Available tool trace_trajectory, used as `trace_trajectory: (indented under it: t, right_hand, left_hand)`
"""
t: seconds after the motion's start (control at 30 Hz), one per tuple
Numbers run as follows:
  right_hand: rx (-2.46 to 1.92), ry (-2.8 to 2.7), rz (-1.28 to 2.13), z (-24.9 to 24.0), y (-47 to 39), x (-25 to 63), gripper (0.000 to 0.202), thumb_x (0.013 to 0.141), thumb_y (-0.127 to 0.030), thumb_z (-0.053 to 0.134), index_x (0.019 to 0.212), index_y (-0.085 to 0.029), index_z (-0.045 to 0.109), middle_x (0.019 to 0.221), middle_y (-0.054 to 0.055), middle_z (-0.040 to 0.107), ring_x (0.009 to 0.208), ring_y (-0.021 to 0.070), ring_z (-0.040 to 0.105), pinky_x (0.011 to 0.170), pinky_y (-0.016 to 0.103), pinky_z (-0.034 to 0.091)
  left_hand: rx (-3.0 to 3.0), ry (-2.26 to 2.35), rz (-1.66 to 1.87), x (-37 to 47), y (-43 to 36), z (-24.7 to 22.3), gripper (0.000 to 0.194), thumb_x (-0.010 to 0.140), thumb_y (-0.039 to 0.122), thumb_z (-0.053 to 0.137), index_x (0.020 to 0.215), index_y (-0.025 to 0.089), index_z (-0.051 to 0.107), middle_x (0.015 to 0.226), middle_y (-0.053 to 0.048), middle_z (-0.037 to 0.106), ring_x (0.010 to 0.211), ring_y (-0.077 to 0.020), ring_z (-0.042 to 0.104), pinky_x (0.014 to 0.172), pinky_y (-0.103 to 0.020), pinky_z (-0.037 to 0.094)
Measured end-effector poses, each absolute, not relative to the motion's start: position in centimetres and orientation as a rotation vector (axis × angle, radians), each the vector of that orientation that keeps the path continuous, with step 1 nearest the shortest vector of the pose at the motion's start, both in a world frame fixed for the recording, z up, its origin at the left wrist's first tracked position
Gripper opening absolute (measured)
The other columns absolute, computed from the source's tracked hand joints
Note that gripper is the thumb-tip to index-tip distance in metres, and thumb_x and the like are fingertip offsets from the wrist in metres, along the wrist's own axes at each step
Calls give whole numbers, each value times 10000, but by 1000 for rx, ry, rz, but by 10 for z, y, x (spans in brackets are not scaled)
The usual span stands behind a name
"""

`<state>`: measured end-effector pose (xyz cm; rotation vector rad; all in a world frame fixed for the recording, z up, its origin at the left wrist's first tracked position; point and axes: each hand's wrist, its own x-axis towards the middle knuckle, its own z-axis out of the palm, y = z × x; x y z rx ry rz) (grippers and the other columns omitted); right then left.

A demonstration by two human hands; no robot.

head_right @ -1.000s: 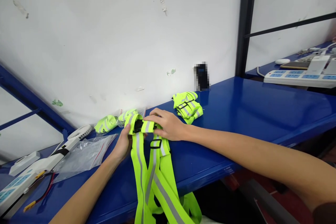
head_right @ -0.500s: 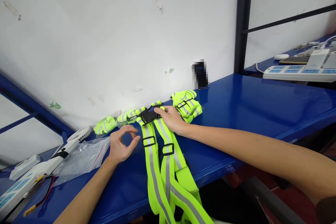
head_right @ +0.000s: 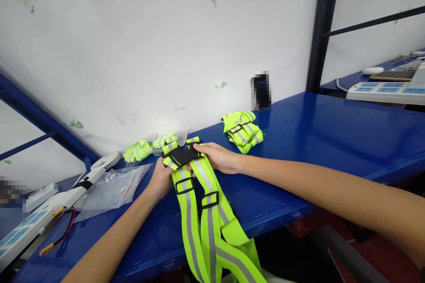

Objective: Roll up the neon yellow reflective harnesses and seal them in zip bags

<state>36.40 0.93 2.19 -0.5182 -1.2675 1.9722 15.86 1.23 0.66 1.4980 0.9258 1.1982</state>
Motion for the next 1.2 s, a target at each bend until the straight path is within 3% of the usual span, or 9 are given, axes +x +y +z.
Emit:
trace_trajectory:
  t: [0.13, 0.37, 0.47, 0.53, 0.73, 0.83, 0.97, 1.1, 1.2]
  right_hand:
    - [-442, -1208, 2049, 23, 11, 366, 320, 913, -403, 455, 968, -153, 648, 789, 77, 712, 700, 199, 668, 713, 331, 551]
    - [-484, -1199, 1928, 16, 16, 366, 239, 676, -175, 510, 894, -159, 604, 699, 54, 688, 623, 211, 650, 630, 335, 537]
    - [-561, -1261, 1755, 11, 17, 362, 178, 730, -171, 573, 906, -185, 591, 658, 13, 669, 543, 169, 618, 535, 277, 499]
    - [-580, -1346, 1656, 10, 17, 360, 102, 805, -248, 609, 887, -189, 595, 652, 2, 660, 535, 147, 609, 527, 252, 484]
    - [-650, -1425, 1521, 14, 14, 360, 266, 824, -409, 665, 820, -145, 631, 699, 43, 695, 543, 151, 639, 549, 268, 514]
    - [-669, -1356, 1496, 16, 11, 358, 267, 808, -400, 687, 839, -140, 635, 729, 54, 705, 578, 170, 665, 551, 279, 538]
    - [-692, -1245, 1510, 18, 7, 353, 232, 793, -366, 703, 821, -163, 593, 712, 33, 687, 603, 180, 677, 558, 291, 558]
    - [-654, -1229, 1539, 20, 3, 351, 217, 790, -347, 697, 824, -175, 569, 704, 11, 653, 562, 169, 655, 533, 307, 554]
    - [-639, -1291, 1495, 20, 3, 352, 192, 792, -330, 682, 829, -181, 566, 661, -14, 610, 502, 150, 614, 461, 278, 510]
  left_hand:
    - [1319, 906, 1174, 165, 8, 16, 256, 693, 307, 735, 864, 122, 688, 741, -69, 715, 694, -221, 690, 617, -300, 536]
    - [1207, 946, 1133, 172, 5, 16, 234, 702, 320, 736, 796, 130, 639, 710, -48, 692, 661, -183, 682, 638, -293, 558]
    - [1153, 979, 1141, 175, 4, 12, 276, 693, 325, 755, 860, 147, 625, 698, -20, 678, 623, -157, 664, 619, -280, 557]
    - [1137, 1015, 1159, 177, 3, 12, 307, 679, 333, 767, 880, 151, 622, 679, -9, 664, 587, -145, 646, 595, -273, 551]
    - [1257, 957, 1110, 173, 4, 10, 343, 763, 465, 700, 842, 147, 598, 623, 10, 593, 518, -119, 570, 532, -256, 527]
    - [1315, 866, 1120, 173, 3, 10, 370, 809, 517, 648, 851, 158, 575, 599, 29, 540, 539, -114, 553, 538, -242, 522]
    - [1256, 822, 1168, 178, 0, 11, 321, 833, 473, 624, 809, 158, 564, 565, 41, 494, 536, -111, 537, 546, -236, 519]
    - [1267, 841, 1120, 180, -2, 12, 327, 850, 424, 569, 680, 145, 565, 572, -1, 546, 554, -133, 576, 584, -263, 527]
    - [1276, 860, 1131, 179, -2, 13, 313, 806, 403, 630, 644, 141, 568, 647, -37, 627, 640, -165, 636, 635, -276, 535]
